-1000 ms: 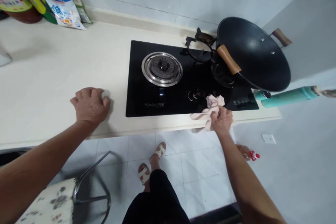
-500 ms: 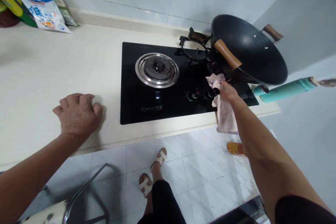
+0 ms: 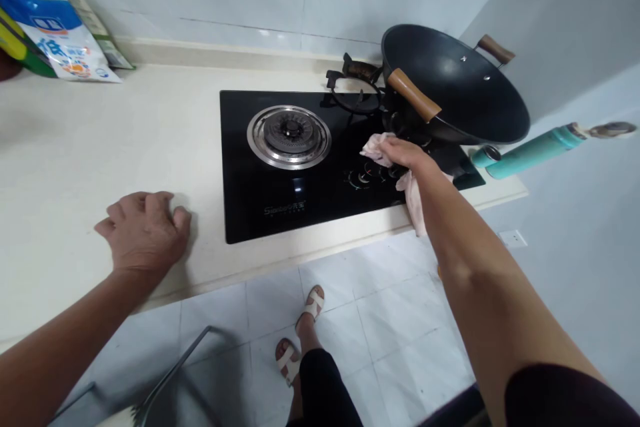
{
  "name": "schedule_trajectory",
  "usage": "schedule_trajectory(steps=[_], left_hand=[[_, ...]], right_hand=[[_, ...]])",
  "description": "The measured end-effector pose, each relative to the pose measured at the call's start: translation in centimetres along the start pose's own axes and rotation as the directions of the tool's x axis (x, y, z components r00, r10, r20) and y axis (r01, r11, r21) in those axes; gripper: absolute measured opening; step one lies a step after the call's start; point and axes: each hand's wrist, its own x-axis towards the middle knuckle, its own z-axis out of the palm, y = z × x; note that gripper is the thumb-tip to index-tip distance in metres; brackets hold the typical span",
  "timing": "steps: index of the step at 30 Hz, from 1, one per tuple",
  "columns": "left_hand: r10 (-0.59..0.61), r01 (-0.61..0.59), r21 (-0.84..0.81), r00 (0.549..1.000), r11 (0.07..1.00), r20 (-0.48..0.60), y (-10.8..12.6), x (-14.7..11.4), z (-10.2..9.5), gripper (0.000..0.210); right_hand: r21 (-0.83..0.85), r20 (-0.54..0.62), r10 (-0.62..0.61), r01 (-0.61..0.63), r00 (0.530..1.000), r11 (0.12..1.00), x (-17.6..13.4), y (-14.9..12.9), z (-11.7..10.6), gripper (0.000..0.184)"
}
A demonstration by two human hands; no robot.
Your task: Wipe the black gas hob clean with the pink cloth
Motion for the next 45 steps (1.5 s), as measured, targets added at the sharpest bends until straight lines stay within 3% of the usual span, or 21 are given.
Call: schedule_trajectory(steps=[3,5,12,17,21,24,28,32,35,40,45], left_hand=[[0.006,-0.006,0.035,1.000,0.999,0.007,0.2,0.0,-0.2,0.063],[0.003,-0.004,0.055,1.000,0.999,0.024,0.3,0.0,-0.3,0.065],[-0.018,0.017,0.034,0.999,0.999,0.034,0.3,0.2,-0.4,0.062],[-0.056,0.046,0.088,0.991,0.995,0.119,1.0,0.1,-1.3,0.067],[-0.082,0.066,0.099,0.982,0.993,0.169,1.8,0.0,-2.1,0.070],[-0.080,0.067,0.089,0.985,0.994,0.156,1.6,0.0,-2.0,0.071],[-0.047,0.040,0.067,0.994,0.997,0.096,0.9,0.1,-1.4,0.071],[-0.067,0.058,0.080,0.992,0.995,0.107,0.8,0.2,-1.3,0.068],[-0.082,0.069,0.114,0.990,0.991,0.116,1.0,0.2,-1.4,0.065],[-0.079,0.067,0.132,0.993,0.989,0.091,1.1,0.1,-1.2,0.062],[-0.073,0.062,0.131,0.994,0.989,0.078,0.9,0.1,-1.2,0.063]], right_hand=[[-0.108,0.063,0.007,-0.001,0.998,0.994,-0.9,-3.7,0.4,0.066],[-0.138,0.097,-0.049,0.062,0.994,0.989,-1.3,-5.8,0.6,0.071],[-0.240,0.182,-0.115,0.158,0.977,0.958,-1.9,-10.9,0.3,0.064],[-0.059,0.102,-0.277,0.284,0.955,0.957,-5.7,-17.2,3.6,0.054],[0.018,-0.086,-0.287,0.289,0.954,0.957,-10.8,-19.7,7.4,0.051],[0.073,-0.146,-0.307,0.319,0.940,0.945,-13.9,-17.6,9.5,0.048],[0.137,-0.347,-0.287,0.351,0.893,0.926,-16.1,-10.9,11.1,0.037],[0.261,-0.556,-0.237,0.439,0.797,0.860,-16.9,-4.8,11.1,0.022],[0.279,-0.633,-0.188,0.449,0.751,0.849,-17.1,-3.1,10.7,0.027],[0.151,-0.584,-0.109,0.240,0.804,0.959,-15.7,-3.3,10.5,0.038],[-0.004,-0.483,-0.063,0.070,0.873,0.998,-12.8,-2.2,9.7,0.042]])
